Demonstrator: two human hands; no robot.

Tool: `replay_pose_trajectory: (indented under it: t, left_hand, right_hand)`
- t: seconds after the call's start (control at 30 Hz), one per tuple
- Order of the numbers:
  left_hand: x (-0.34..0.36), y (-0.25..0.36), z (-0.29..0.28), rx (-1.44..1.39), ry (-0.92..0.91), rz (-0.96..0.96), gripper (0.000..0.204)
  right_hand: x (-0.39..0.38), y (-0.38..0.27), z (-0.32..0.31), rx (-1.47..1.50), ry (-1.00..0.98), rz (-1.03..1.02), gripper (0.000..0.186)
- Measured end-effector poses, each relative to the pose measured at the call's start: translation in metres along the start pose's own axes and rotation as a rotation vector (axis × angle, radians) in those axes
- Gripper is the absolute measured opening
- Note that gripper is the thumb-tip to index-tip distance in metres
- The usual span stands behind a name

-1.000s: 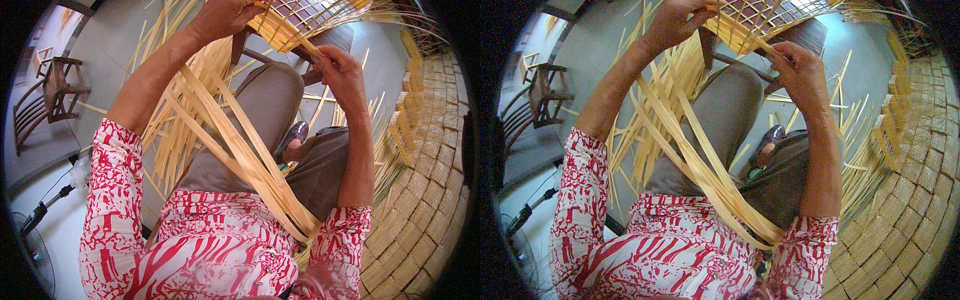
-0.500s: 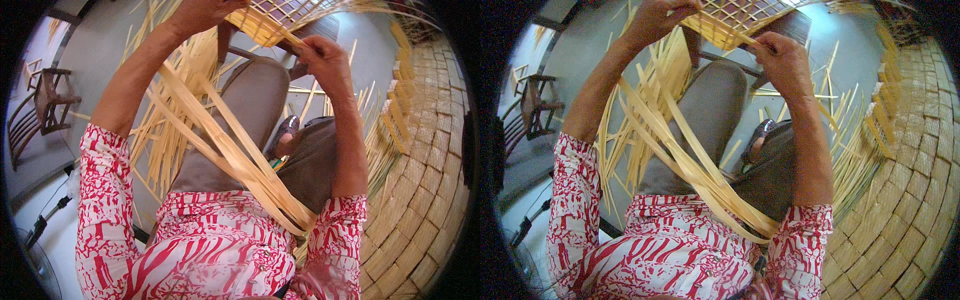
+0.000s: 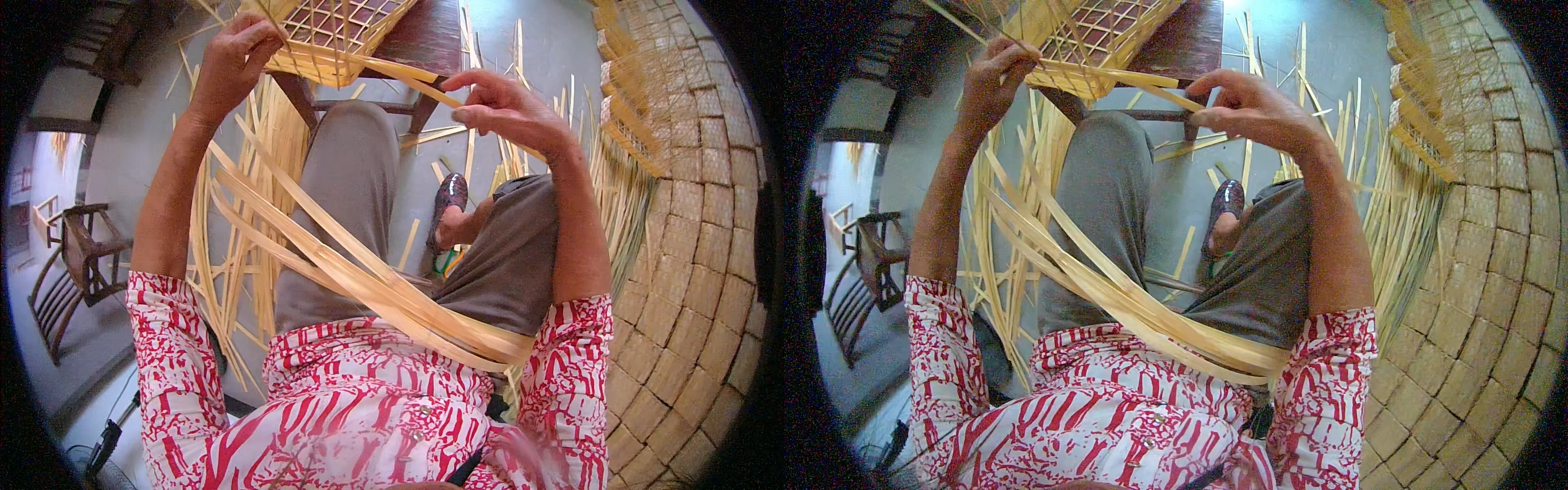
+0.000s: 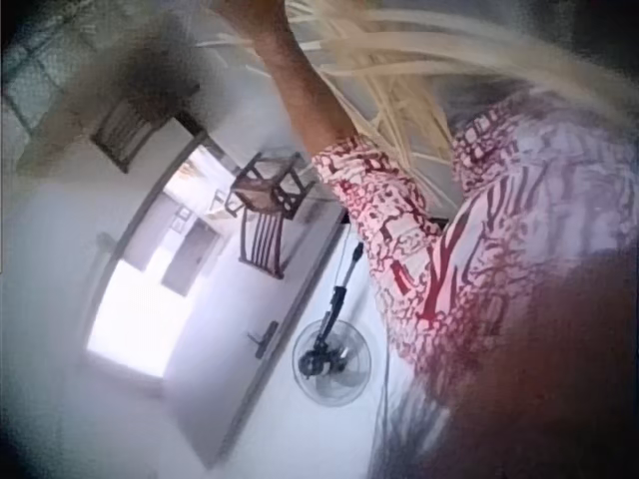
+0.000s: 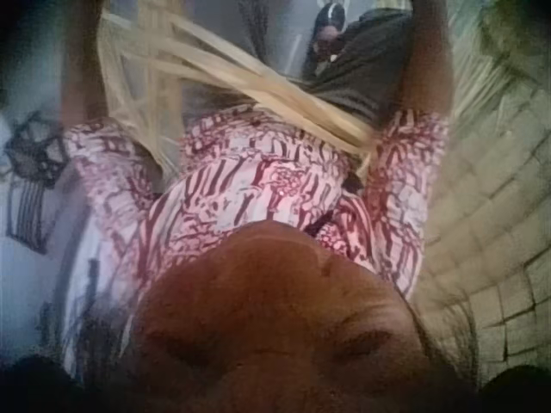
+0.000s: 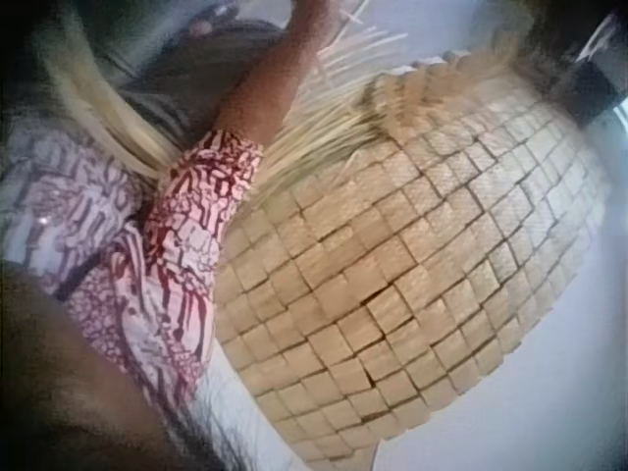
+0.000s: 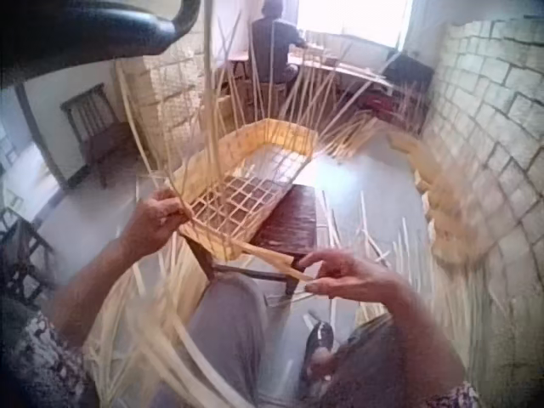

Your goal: The person weaves thin bamboo strips into a basket frame, interlacing them by hand to form a grid pattern. The basket is held and rotated as needed while the weaver continues the pattern.

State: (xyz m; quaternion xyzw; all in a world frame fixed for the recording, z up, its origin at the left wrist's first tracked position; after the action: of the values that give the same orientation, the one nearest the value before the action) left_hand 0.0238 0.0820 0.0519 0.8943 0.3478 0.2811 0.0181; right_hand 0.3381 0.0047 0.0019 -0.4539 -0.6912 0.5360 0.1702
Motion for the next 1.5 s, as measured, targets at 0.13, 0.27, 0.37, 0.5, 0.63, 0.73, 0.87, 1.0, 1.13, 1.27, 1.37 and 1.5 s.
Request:
replay_pose_trajectory:
  t: [0.13,0.27,0.37,0.5,0.63,0.73,0.87,1.0,1.13,1.27,1.37,1.5]
  left_hand:
    - [-0.004,-0.012,0.008,-0.014,0.010,-0.056,0.014]
    - [-0.018,-0.004,-0.002,-0.179,0.281,-0.201,0.026]
    - [-0.016,0.046,-0.006,-0.104,0.359,0.011,0.026]
    - [0.037,0.133,0.024,-0.243,0.162,0.157,0.024]
    - [0.070,0.122,0.084,-0.113,-0.181,0.033,0.014]
    - [0.076,0.115,0.094,-0.053,-0.206,-0.033,0.014]
    - [0.083,0.124,0.092,-0.011,-0.208,-0.035,0.009]
    - [0.086,0.126,0.104,-0.043,-0.176,-0.051,0.007]
    - [0.080,0.119,0.098,-0.110,-0.086,-0.107,0.009]
    - [0.094,0.116,0.093,-0.062,-0.057,-0.208,0.013]
    - [0.101,0.115,0.087,-0.072,-0.028,-0.278,0.013]
    - [0.103,0.119,0.081,-0.127,-0.029,-0.277,0.012]
  right_hand:
    - [0.029,0.000,0.008,-0.251,0.121,-0.087,0.031]
    - [0.033,-0.013,0.000,-0.441,0.274,-0.124,0.021]
    - [0.035,-0.023,-0.010,-0.538,0.314,-0.143,0.019]
    - [0.028,-0.025,-0.009,-0.572,0.310,-0.106,0.019]
    - [0.029,-0.038,-0.010,-0.611,0.453,-0.251,0.020]
    - [0.028,-0.043,-0.013,-0.658,0.466,-0.137,0.018]
    - [0.021,-0.044,-0.023,-0.629,0.495,-0.050,0.015]
    - [0.013,-0.032,-0.030,-0.567,0.529,0.011,0.020]
    - [0.019,-0.028,-0.009,-0.404,0.545,-0.107,0.034]
    - [0.022,-0.055,-0.006,-0.408,0.592,-0.119,0.029]
    - [0.023,-0.071,-0.007,-0.353,0.657,-0.168,0.028]
    - [0.025,-0.072,-0.005,-0.360,0.749,-0.236,0.025]
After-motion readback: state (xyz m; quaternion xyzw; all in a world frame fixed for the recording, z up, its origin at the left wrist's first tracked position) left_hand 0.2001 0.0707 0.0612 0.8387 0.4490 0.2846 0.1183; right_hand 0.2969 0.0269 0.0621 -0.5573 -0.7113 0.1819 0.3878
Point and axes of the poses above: each hand's wrist, its own x-axis towards the middle knuckle, its own z-axis out of the palm, y = z × x, the point moved 8 cm from there along x, towards the middle knuckle, and after that the axes turned 5 degrees about -y, right-handed, at the moved point
